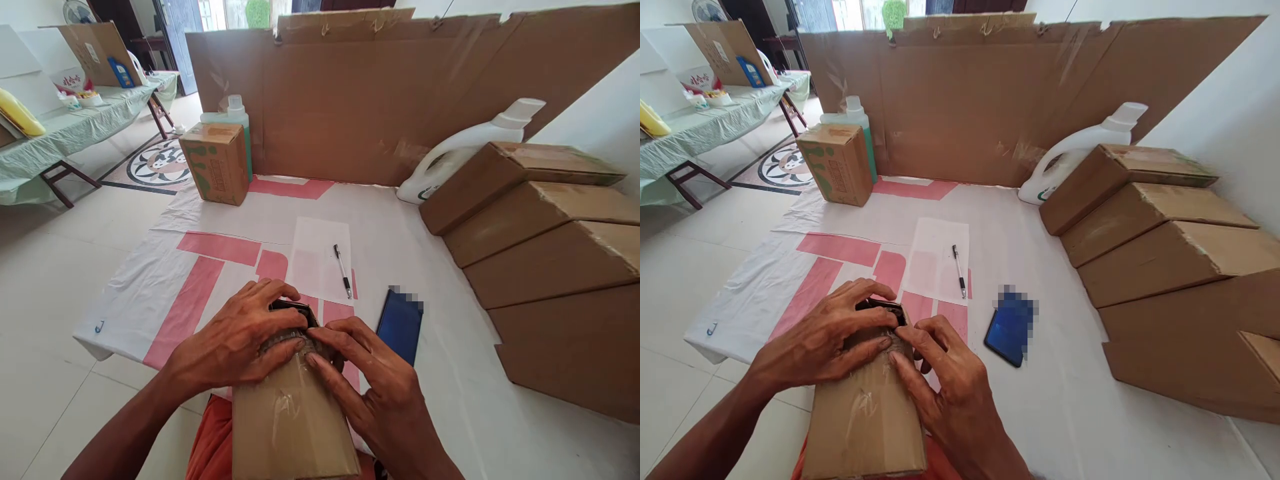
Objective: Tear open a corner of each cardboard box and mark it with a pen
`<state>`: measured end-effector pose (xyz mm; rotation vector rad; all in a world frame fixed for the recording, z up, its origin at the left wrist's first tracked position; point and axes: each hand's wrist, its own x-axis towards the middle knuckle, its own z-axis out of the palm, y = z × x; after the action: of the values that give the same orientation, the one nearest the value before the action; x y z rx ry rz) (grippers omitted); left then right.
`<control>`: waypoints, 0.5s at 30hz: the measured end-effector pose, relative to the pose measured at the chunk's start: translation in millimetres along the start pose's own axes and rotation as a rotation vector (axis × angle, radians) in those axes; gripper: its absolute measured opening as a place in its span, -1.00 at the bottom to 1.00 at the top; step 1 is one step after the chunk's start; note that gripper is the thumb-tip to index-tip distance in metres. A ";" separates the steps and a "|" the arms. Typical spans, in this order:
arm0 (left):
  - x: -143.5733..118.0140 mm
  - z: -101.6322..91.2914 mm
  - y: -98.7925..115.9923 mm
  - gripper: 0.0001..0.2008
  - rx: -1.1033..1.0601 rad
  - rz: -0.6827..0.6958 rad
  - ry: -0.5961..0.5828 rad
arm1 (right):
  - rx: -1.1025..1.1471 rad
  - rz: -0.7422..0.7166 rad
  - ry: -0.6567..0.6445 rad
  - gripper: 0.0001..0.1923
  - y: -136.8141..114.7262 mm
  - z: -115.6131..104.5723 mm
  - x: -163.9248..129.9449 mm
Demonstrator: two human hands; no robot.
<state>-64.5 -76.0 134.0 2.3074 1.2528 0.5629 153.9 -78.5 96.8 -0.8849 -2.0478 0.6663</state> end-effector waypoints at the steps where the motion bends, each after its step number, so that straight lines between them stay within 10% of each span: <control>1: 1.2 -0.1 -0.2 -0.85 -0.014 -0.009 -0.027 | 0.002 0.009 -0.013 -0.78 -0.7 -0.1 0.5; 15: 4.5 -5.3 0.7 -0.65 -0.219 -0.065 -0.030 | 0.039 0.130 -0.042 -0.72 2.1 -14.7 12.1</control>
<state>-64.7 -71.5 139.3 2.0795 1.1846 0.6086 161.4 -65.7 108.8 -0.9951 -2.0204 0.7988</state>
